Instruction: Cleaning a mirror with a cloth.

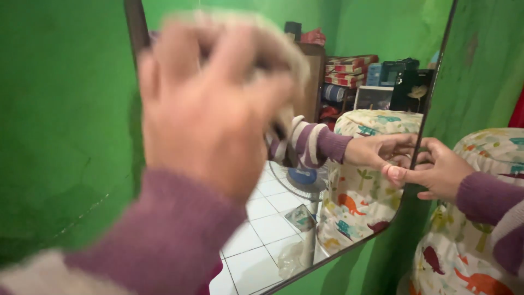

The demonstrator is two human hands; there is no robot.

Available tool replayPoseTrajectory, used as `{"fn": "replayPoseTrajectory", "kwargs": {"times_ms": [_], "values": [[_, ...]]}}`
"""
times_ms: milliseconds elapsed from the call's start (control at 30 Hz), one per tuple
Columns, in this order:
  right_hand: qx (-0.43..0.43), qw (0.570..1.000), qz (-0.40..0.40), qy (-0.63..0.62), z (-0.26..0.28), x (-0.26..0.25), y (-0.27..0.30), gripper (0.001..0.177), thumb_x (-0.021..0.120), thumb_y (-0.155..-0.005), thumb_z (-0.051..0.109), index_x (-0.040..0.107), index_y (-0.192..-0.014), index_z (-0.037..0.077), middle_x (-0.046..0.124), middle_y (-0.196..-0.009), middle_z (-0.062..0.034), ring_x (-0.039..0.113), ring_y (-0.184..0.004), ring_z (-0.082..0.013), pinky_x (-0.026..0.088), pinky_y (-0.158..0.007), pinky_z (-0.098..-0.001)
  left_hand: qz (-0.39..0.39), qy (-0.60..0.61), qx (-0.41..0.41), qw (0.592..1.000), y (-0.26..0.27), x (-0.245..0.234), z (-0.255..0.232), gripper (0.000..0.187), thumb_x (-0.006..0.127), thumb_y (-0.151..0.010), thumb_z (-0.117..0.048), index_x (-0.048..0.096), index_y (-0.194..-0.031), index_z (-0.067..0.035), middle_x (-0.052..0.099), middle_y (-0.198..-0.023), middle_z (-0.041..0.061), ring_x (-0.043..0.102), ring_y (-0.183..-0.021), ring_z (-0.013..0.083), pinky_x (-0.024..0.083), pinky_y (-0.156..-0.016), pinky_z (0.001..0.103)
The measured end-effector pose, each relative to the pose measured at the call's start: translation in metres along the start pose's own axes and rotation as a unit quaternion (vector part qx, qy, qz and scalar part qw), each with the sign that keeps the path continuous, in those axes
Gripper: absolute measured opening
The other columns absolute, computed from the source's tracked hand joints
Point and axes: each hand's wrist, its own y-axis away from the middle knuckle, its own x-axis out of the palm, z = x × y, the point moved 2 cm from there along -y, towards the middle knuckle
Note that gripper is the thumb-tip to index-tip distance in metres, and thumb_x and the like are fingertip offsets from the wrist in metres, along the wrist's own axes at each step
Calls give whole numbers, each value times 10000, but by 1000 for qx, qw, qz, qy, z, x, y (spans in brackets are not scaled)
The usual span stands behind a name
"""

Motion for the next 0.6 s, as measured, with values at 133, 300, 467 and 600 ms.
{"fn": "replayPoseTrajectory", "kwargs": {"times_ms": [133,300,467,600], "values": [[-6,1000,-1,22,-1,-2,-4,944,860,-705,415,405,-1484,136,694,-1247,-110,701,-1135,-305,613,-882,-575,108,88,-4,990,56,-10,-27,167,695,-765,-238,789,-902,-222,655,-1130,-42,533,-1090,242,408,-1011,537],[1,999,-5,34,3,-3,-1,953,871,-707,401,394,-1491,142,693,-1252,-102,694,-1141,-302,605,-911,-555,146,70,91,983,117,-7,-44,278,638,-745,-333,758,-969,-220,635,-1131,-17,568,-1020,199,441,-925,487],[1,1000,-1,28,1,-2,-4,936,864,-702,407,422,-1481,133,685,-1265,-100,680,-1150,-304,589,-923,-567,100,68,44,992,102,-10,-38,218,673,-770,-255,777,-961,-255,626,-1102,22,537,-1092,327,410,-978,563],[0,1000,0,23,-2,-2,-5,964,872,-706,416,392,-1499,149,671,-1270,-118,693,-1143,-305,603,-902,-576,78,67,22,994,63,36,-28,208,690,-782,-216,787,-957,-272,621,-1087,41,521,-1127,390,394,-1005,601]]}}
